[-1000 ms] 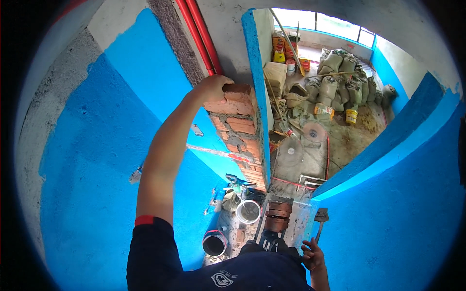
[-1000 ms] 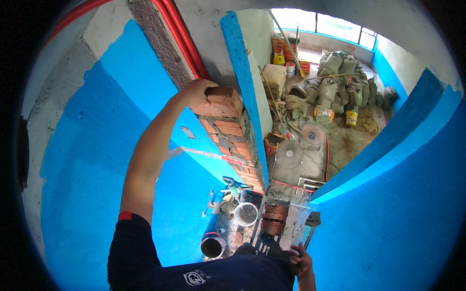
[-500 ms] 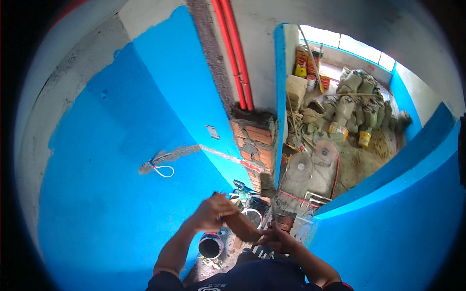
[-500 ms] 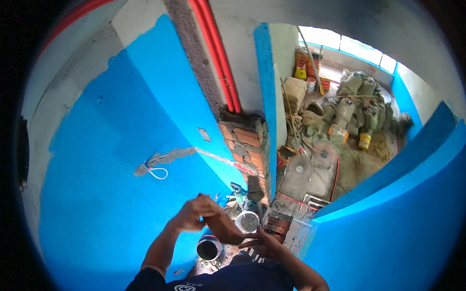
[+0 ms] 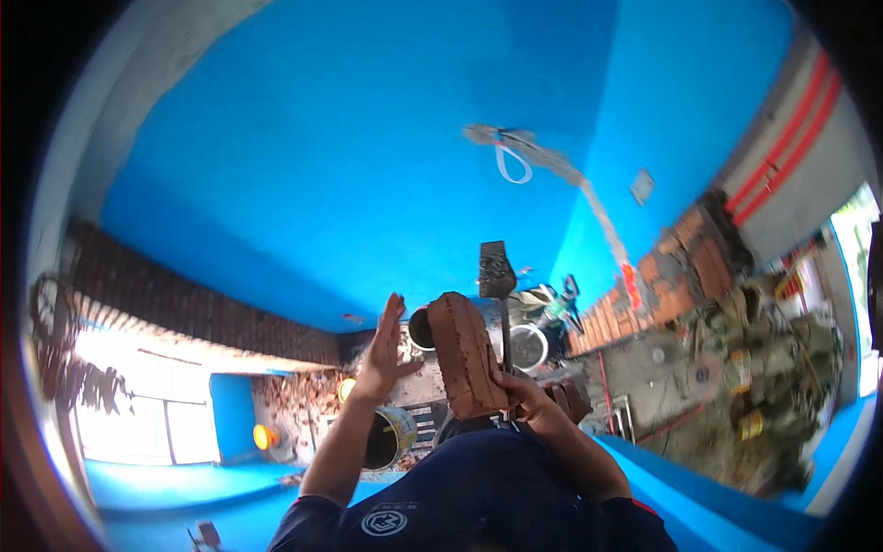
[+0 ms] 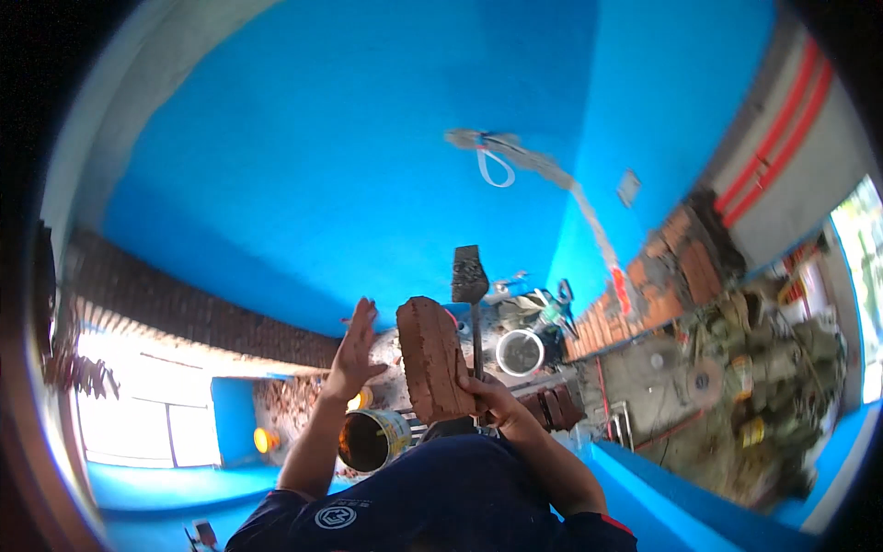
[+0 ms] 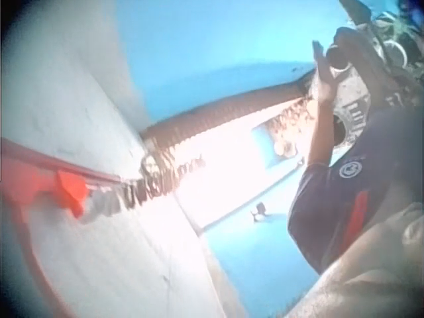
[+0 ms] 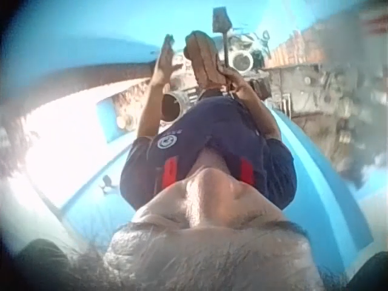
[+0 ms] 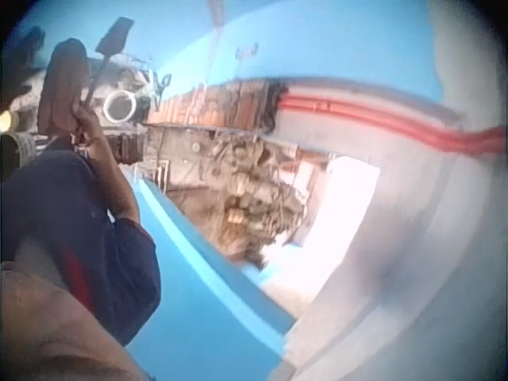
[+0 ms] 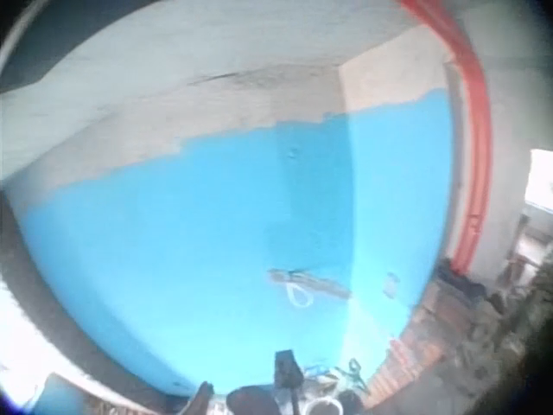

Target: The person scoops mortar from a container and applies it to bricks using a trowel. The person then places the bricks onto a brick wall structure and levels them with the trowel.

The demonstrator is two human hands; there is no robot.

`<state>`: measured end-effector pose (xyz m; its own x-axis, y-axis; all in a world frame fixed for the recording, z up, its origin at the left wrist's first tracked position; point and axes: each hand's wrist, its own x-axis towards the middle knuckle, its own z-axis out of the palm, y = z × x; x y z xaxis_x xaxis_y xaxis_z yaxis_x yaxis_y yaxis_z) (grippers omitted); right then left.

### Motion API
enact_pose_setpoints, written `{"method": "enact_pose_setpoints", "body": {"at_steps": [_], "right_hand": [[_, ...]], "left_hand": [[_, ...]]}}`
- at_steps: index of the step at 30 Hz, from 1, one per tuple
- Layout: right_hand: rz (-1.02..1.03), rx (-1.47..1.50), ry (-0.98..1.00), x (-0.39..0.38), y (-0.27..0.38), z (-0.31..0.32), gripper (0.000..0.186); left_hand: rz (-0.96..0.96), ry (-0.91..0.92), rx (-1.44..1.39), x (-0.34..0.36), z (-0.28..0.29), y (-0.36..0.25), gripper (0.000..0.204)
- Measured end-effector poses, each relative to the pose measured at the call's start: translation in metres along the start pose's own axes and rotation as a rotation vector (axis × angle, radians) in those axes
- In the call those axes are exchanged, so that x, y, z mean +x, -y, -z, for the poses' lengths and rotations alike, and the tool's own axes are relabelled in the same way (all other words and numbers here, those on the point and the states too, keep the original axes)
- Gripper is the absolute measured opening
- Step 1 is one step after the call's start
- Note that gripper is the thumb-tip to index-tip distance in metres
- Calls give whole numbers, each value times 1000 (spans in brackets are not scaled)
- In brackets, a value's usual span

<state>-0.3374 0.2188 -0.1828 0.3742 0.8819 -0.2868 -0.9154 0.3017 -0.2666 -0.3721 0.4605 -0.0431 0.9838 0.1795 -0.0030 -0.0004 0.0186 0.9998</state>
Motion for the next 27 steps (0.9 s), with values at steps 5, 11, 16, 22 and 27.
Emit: {"method": "enact_pose_setpoints", "body": {"at_steps": [5, 11, 16, 22, 27], "right_hand": [[-147, -179, 126, 30, -6, -44, 60], [106, -1054, -157, 62, -29, -24, 44], [253, -1650, -281, 49, -12, -41, 38], [138, -1502, 104, 44, 19, -78, 40], [71, -1993, 66, 60, -3, -26, 47]], "left_hand": [[374, -34, -1037, -34, 14, 89, 66], [384, -102, -1080, -71, 32, 107, 70], [640, -254, -1016, -115, 65, 151, 66], [872, -189, -980, -141, 98, 177, 49], [961, -275, -748, -153, 128, 203, 38]]}}
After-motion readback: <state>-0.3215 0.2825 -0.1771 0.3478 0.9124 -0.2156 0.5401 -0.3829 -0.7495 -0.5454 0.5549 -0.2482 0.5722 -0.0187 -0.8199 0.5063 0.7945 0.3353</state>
